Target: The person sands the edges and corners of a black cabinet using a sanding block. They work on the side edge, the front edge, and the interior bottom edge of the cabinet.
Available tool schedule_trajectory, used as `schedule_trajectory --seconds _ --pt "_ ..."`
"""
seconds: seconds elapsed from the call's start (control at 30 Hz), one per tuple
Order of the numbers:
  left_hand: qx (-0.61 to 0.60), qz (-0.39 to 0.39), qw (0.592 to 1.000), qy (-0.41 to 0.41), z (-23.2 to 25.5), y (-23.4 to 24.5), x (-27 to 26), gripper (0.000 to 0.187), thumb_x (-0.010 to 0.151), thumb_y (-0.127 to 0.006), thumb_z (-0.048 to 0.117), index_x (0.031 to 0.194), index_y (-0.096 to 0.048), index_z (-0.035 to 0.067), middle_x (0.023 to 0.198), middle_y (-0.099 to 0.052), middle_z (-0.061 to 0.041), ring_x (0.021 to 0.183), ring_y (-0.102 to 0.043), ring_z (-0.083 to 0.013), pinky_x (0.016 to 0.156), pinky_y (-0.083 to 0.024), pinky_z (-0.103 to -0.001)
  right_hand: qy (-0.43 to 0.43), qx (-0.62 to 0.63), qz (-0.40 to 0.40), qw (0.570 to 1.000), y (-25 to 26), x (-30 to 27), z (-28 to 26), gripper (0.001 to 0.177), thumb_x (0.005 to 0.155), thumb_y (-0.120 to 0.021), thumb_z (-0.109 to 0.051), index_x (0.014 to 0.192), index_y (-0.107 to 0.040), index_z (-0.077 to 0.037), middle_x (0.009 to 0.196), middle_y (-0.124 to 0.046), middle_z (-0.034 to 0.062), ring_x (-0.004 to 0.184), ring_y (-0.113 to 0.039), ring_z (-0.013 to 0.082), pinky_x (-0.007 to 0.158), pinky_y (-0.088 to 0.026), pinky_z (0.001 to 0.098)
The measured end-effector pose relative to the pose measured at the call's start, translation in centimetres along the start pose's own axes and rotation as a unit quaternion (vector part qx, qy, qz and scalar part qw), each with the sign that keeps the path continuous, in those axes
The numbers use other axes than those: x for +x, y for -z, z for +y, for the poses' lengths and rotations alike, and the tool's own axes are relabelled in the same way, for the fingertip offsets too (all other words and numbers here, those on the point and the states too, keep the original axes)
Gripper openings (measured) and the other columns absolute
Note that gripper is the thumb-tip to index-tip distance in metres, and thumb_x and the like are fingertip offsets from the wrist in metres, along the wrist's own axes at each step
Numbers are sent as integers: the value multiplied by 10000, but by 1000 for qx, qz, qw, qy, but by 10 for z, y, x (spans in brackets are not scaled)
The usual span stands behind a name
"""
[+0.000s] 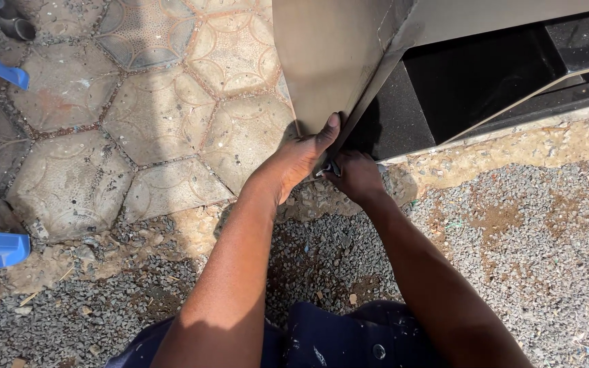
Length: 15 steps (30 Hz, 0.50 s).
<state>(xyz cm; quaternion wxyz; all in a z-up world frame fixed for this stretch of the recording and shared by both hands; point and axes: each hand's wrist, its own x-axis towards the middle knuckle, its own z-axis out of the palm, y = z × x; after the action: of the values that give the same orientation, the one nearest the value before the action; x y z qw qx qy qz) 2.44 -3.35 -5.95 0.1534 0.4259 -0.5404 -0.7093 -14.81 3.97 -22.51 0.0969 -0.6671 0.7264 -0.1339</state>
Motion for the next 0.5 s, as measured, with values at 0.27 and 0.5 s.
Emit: schedule_trajectory --seconds 0.27,0.5 --pt "-76 -50 996 26 45 -20 -41 1290 682 -500 862 1612 -180 29 1662 -198 -212 1536 -168 -429 1235 -157 -601 -147 196 169 955 79 -22 -7 379 910 -840 -384 953 -646 -62 808 -612 171 834 -643 394 730 -480 485" --pt "-182 -9 978 98 53 -57 -59 1176 799 -178 874 1655 -95 73 1711 -116 -244 1587 -116 -385 1282 -29 -570 -253 374 148 880 105 -41 -78 225 1008 -540 -136 1182 -682 -153 964 -716 132 910 -703 282 779 -517 419"
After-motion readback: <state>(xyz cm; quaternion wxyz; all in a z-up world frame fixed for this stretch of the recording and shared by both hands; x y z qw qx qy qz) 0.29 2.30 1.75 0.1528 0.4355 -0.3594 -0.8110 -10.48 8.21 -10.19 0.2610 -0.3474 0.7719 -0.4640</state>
